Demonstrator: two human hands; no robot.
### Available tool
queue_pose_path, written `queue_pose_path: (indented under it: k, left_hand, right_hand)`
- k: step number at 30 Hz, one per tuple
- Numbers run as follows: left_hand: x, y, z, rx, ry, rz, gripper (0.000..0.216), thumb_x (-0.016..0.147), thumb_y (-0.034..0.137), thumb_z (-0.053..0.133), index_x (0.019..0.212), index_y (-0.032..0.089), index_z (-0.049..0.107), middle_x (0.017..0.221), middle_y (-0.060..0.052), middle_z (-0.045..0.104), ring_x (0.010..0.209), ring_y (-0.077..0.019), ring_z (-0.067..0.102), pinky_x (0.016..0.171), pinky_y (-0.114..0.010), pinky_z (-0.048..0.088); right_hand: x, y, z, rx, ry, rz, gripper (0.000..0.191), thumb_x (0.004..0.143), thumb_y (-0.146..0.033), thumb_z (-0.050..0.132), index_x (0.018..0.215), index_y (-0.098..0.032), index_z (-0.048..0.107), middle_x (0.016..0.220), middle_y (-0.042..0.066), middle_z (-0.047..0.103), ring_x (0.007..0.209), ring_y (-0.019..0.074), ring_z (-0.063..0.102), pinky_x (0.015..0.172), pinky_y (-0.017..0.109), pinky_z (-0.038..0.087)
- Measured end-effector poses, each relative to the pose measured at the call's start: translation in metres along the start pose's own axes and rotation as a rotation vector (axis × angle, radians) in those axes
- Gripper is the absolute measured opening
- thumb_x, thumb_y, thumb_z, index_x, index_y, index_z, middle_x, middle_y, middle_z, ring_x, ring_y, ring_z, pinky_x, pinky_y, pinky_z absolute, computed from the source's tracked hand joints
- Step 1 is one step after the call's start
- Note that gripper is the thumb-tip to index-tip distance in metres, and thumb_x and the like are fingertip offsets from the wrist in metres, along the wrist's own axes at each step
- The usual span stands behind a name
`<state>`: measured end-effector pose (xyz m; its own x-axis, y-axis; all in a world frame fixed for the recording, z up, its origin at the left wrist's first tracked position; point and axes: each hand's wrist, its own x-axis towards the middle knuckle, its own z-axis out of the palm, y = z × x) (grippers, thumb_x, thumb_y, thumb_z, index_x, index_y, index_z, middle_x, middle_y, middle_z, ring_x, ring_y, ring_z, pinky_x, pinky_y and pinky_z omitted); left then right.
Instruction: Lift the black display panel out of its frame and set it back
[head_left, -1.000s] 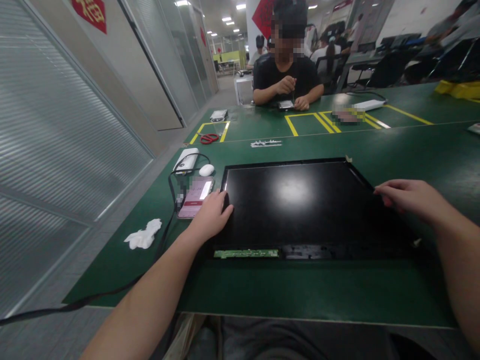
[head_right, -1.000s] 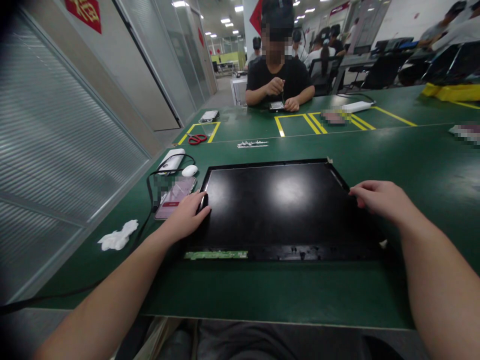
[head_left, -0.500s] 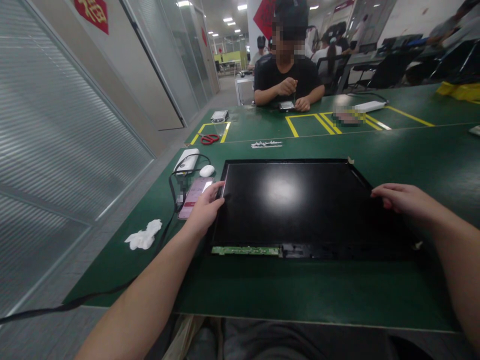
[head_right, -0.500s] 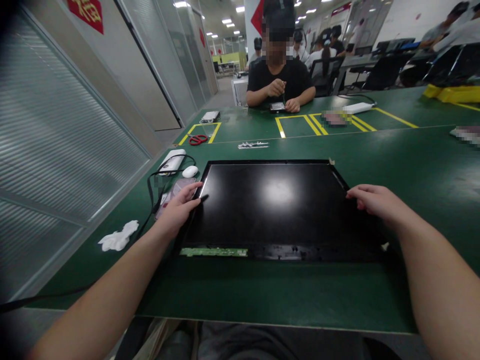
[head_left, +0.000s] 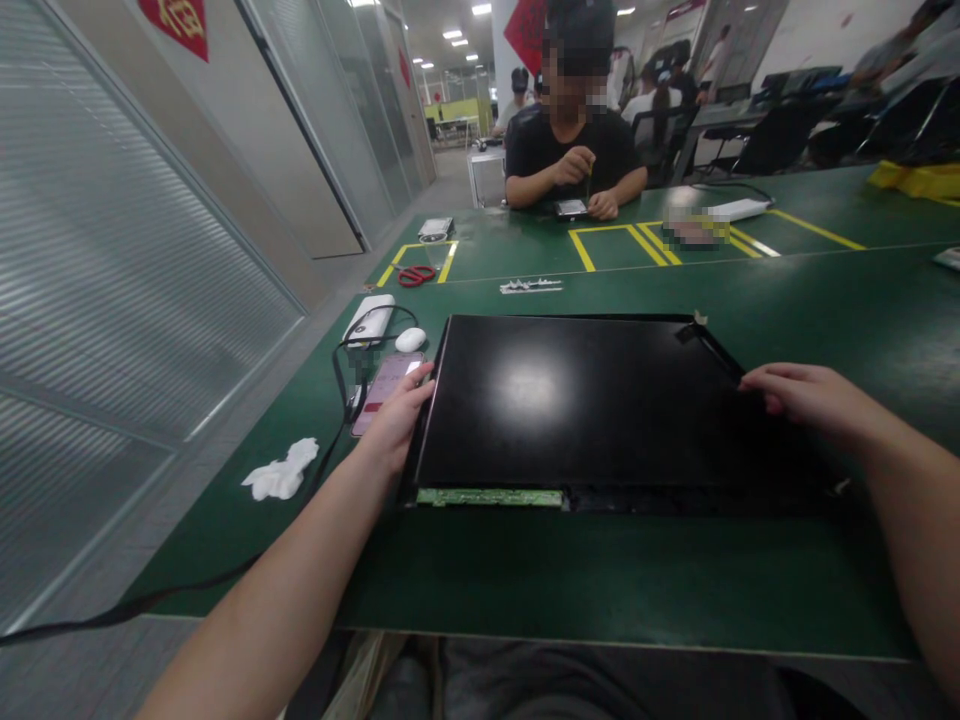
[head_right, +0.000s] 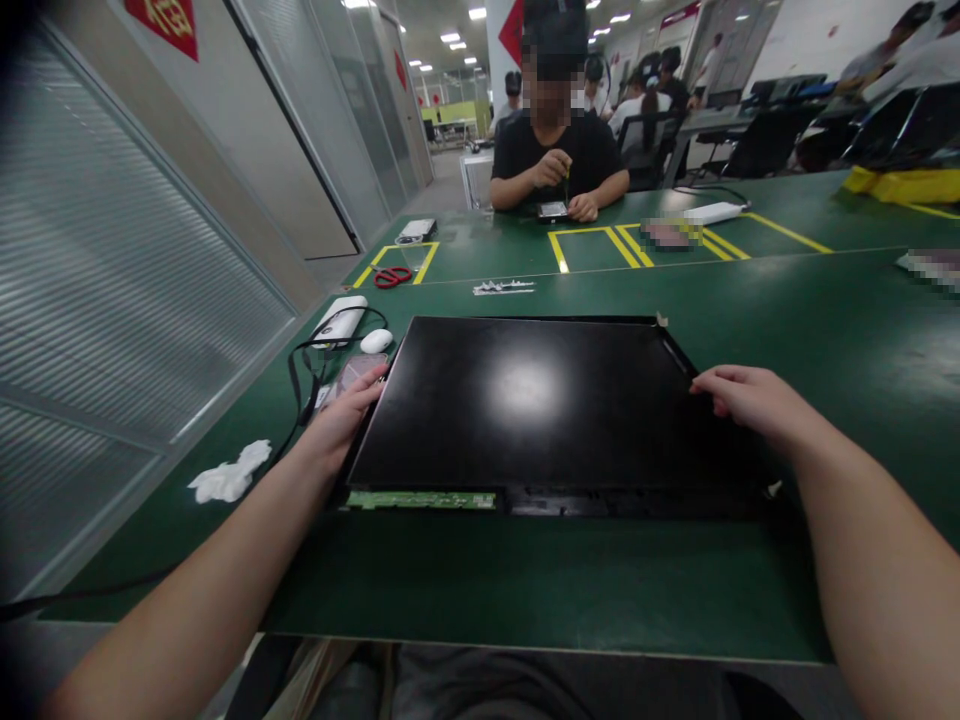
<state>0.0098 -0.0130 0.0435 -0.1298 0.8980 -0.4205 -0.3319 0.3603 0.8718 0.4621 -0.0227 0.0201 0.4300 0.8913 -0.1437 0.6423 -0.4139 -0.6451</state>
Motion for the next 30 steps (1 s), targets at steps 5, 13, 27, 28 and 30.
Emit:
queue_pose_path:
  k: [5, 13, 27, 28, 30]
  left_hand:
    - [-0.003, -0.0028, -0.0018, 0.04, -0.068, 0.025, 0.088, 0.066, 0.001, 0.074, 0.144, 0.026, 0.045, 0.069, 0.004, 0.07, 0.042, -0.014, 0.062, 0.041, -0.022, 0.05]
    - [-0.0043, -0.0093, -0.0053, 0.075, -0.139, 0.104, 0.072, 0.066, 0.015, 0.084, 0.134, 0.019, 0.059, 0.078, -0.003, 0.076, 0.053, -0.0162, 0.068, 0.047, -0.024, 0.054]
    - [-0.0069, -0.0075, 0.002, 0.066, -0.175, 0.056, 0.06, 0.071, 0.01, 0.072, 0.13, 0.018, 0.065, 0.079, -0.003, 0.077, 0.061, -0.0188, 0.072, 0.052, -0.025, 0.058]
    - [-0.0065, -0.0073, 0.0023, 0.066, -0.175, 0.052, 0.061, 0.071, 0.01, 0.07, 0.131, 0.018, 0.065, 0.08, -0.003, 0.077, 0.062, -0.0192, 0.072, 0.052, -0.026, 0.058]
    - [-0.0063, -0.0069, 0.0032, 0.06, -0.176, 0.053, 0.062, 0.071, 0.008, 0.066, 0.132, 0.017, 0.064, 0.082, -0.003, 0.078, 0.063, -0.0194, 0.073, 0.051, -0.025, 0.058]
  right_hand:
    - [0.0021, 0.002, 0.0006, -0.032, 0.027, 0.0, 0.038, 0.055, -0.048, 0.041, 0.069, -0.02, 0.061, 0.042, -0.001, 0.043, 0.041, 0.0104, 0.038, 0.041, 0.026, 0.026]
    - [0.0007, 0.0026, -0.0002, -0.076, 0.052, -0.014, 0.037, 0.054, -0.048, 0.041, 0.069, -0.021, 0.063, 0.042, -0.001, 0.044, 0.041, 0.0117, 0.039, 0.043, 0.027, 0.027]
    - [0.001, 0.0027, -0.0004, -0.121, 0.08, -0.038, 0.035, 0.057, -0.047, 0.042, 0.07, -0.022, 0.063, 0.046, 0.0, 0.048, 0.047, 0.0135, 0.044, 0.049, 0.029, 0.031]
    - [0.0011, 0.003, -0.0004, -0.115, 0.082, -0.042, 0.035, 0.057, -0.047, 0.042, 0.07, -0.021, 0.063, 0.047, 0.001, 0.049, 0.047, 0.0134, 0.045, 0.049, 0.029, 0.031]
    - [0.0012, 0.0037, -0.0005, -0.1, 0.082, -0.051, 0.035, 0.057, -0.047, 0.042, 0.069, -0.021, 0.063, 0.049, 0.001, 0.051, 0.048, 0.0131, 0.045, 0.049, 0.029, 0.031]
